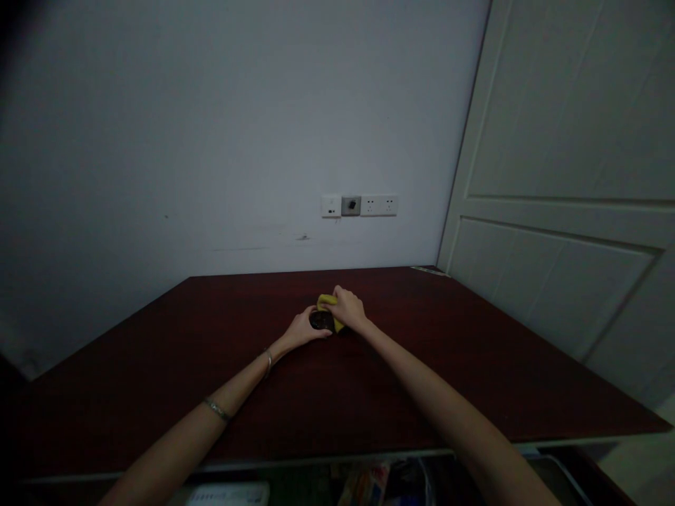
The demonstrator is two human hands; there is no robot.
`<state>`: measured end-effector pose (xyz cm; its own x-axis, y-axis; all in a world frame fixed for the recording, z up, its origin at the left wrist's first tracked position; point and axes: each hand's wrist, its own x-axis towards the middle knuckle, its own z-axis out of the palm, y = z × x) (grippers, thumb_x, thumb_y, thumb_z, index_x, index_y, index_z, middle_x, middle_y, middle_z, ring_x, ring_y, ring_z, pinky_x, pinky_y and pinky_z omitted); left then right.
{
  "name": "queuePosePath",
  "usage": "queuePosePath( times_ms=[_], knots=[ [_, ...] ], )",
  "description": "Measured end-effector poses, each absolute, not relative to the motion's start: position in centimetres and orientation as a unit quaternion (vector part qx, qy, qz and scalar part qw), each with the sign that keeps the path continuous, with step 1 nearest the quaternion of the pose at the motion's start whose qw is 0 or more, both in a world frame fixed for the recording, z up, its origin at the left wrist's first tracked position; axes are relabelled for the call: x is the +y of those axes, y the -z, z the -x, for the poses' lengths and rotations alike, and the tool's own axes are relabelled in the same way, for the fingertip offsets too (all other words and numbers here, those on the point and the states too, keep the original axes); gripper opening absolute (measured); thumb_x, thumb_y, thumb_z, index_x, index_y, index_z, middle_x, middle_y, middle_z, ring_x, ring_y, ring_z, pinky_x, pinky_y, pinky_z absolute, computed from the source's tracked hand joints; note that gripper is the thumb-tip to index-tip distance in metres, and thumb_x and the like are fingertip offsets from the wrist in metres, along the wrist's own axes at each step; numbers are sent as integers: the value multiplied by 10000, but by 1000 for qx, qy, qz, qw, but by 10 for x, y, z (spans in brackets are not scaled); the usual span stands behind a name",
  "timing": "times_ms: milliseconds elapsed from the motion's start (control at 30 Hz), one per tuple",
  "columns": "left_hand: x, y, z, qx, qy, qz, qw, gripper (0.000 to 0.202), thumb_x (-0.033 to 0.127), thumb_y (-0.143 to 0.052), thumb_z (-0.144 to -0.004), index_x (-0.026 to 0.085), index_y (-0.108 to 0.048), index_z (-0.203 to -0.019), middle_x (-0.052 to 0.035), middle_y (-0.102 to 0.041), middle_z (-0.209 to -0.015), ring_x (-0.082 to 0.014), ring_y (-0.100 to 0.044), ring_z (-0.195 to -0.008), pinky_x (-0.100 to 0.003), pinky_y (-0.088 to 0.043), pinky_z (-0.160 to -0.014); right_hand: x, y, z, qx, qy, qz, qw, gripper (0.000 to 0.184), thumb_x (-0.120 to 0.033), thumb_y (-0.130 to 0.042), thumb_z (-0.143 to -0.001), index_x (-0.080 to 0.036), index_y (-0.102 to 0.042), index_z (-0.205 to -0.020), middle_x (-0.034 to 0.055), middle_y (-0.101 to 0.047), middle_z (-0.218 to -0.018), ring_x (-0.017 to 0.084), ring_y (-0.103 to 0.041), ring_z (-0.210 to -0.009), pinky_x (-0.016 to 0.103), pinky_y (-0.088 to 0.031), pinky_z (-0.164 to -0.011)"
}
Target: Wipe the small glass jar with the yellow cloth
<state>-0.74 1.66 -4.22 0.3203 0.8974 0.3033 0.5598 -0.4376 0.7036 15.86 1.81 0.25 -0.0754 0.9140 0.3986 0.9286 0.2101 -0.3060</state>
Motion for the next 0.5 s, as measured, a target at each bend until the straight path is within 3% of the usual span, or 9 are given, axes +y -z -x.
queuePosePath(
  times_ms=[233,400,500],
  knots=[
    [16,43,7,464,-361,-762,271,870,425,-793,-469,152,-456,-1224,-135,-595,-1157,-298,-539,-1096,-377,-421,-923,36,-18,-176,-747,-88,574,324,343,-481,-657,-624,-194,-528,-760,3,-599,-716,147,-549,-650,215,-339,-522],
    [16,43,7,431,-371,-771,285,822,427,-782,-493,173,-468,-1209,-112,-605,-1142,-273,-564,-1056,-365,-432,-908,25,-30,-184,-836,-82,429,332,251,-209,-622,-643,-179,-543,-880,11,-585,-876,136,-544,-773,229,-402,-667],
    [16,42,6,444,-372,-760,295,872,435,-788,-474,165,-450,-1231,-118,-591,-1165,-277,-555,-1070,-369,-426,-917,16,-31,-182,-872,-15,397,285,276,-150,-583,-670,-182,-540,-941,31,-579,-936,152,-537,-840,249,-401,-725]
  ],
)
